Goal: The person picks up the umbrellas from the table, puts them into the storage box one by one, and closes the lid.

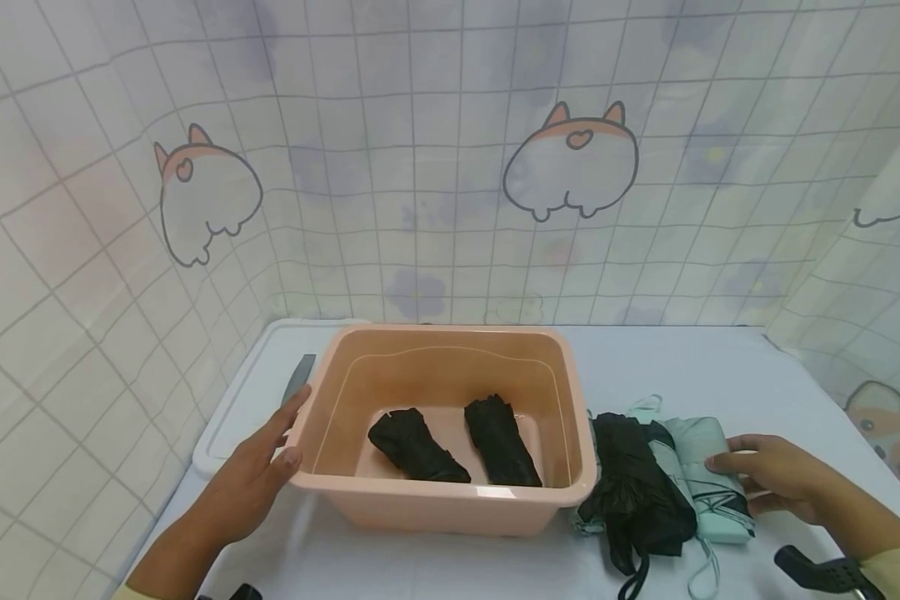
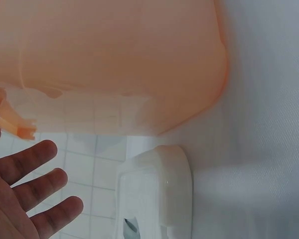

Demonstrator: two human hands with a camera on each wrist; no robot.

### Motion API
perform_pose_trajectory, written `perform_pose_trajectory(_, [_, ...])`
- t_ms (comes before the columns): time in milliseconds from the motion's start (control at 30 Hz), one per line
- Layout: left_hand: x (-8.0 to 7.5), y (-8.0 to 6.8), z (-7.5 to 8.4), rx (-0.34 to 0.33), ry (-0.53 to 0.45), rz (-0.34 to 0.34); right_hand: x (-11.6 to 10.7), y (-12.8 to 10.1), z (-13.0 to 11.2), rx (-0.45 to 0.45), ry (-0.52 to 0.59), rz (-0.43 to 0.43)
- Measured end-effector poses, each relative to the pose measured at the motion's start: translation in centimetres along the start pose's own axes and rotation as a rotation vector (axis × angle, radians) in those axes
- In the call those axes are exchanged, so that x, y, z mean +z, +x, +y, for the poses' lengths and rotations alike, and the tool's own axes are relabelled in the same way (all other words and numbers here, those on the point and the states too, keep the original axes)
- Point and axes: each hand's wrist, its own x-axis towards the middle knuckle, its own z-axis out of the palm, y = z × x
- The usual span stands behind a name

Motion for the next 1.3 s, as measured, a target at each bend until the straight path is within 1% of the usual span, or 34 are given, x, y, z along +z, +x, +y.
perform_pose_trajectory(267, [0.1, 0.0, 0.1, -0.010, 0.008, -0.005, -1.0, 0.2, 0.6, 0.001, 0.052, -0.019])
perform_pose_trajectory(533, [0.1, 0.0, 0.2, -0.011, 0.013, 0.005, -2.0, -0.6, 0.2, -0.028, 0.075, -0.027])
perform_pose_trajectory(733, [0.1, 0.0, 0.1, -0.005, 0.013, 0.007, -2.9, -1.3, -0.5, -0.045, 0.089, -0.022])
perform_pose_trajectory(900, [0.1, 0.1, -0.1, -0.003, 0.019, 0.006, -3.5, -1.9, -1.4, -0.088, 0.115, -0.017])
perform_pose_trajectory(1300, [0.2, 0.1, -0.3, 0.016, 0.011, 0.006, -4.1, -3.0, -3.2, -0.152, 0.162, -0.062])
